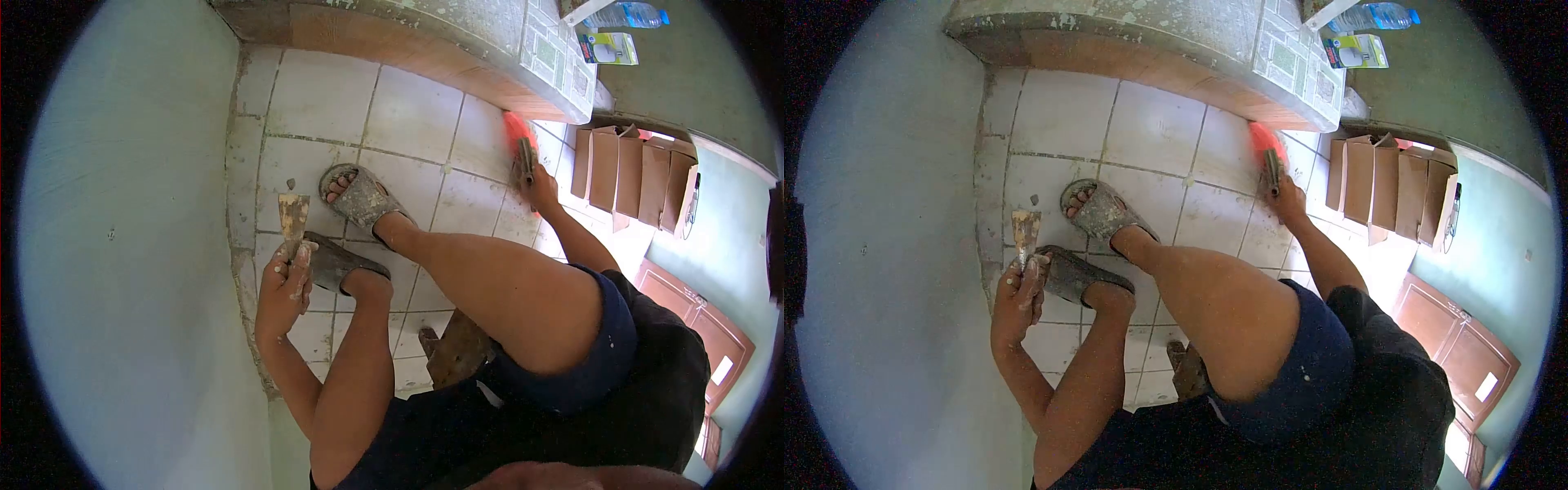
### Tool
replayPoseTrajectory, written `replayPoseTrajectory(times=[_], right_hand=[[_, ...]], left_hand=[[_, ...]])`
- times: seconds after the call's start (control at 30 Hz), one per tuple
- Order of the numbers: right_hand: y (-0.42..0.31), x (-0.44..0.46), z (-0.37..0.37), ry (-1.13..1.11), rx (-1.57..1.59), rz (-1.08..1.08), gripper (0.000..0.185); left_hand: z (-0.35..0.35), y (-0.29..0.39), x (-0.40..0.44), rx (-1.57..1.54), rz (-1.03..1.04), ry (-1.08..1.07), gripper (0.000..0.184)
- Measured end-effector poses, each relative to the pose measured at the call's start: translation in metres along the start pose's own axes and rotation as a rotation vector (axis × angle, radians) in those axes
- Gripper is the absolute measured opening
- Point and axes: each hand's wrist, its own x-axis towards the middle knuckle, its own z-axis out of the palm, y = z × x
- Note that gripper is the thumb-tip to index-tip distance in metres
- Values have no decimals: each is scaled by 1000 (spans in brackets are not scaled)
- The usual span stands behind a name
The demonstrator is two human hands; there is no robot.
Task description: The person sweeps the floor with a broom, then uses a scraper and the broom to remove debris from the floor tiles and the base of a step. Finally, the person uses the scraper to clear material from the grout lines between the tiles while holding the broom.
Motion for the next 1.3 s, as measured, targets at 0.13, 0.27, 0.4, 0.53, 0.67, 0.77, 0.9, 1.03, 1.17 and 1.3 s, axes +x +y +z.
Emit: replayPoseTrajectory(times=[0.13, 0.27, 0.4, 0.53, 0.67, 0.77, 0.9, 1.03, 1.17, 1.3], right_hand=[[-55, -16, -41, -99, 138, 145, 53], [-156, 14, -54, -5, 310, -246, 56], [-295, 86, -64, 60, 278, -609, 64], [-314, 135, -56, 75, 159, -567, 67], [-225, 121, -30, -129, 96, -280, 63], [-121, 84, 0, -31, 109, -157, 59], [-50, 18, -20, -21, 321, 73, 52], [-68, -16, -55, -164, 120, 263, 51], [-168, 37, -65, 175, 285, -384, 40], [-302, 133, -80, 461, 235, -753, 52]], left_hand=[[-3, -8, -3, -3, -11, 9, 44], [0, -9, -3, 32, -28, 22, 45], [6, -3, -1, 11, -24, 13, 40], [15, 13, -3, 38, -15, 15, 36], [19, 19, 1, 10, -24, -5, 37], [22, 21, 7, 16, -19, -24, 38], [23, 11, 6, -20, 33, -13, 39], [27, 4, 9, -82, 67, 15, 41], [37, 6, 17, -158, 104, 66, 43], [33, 12, 15, -173, 122, 177, 46]])
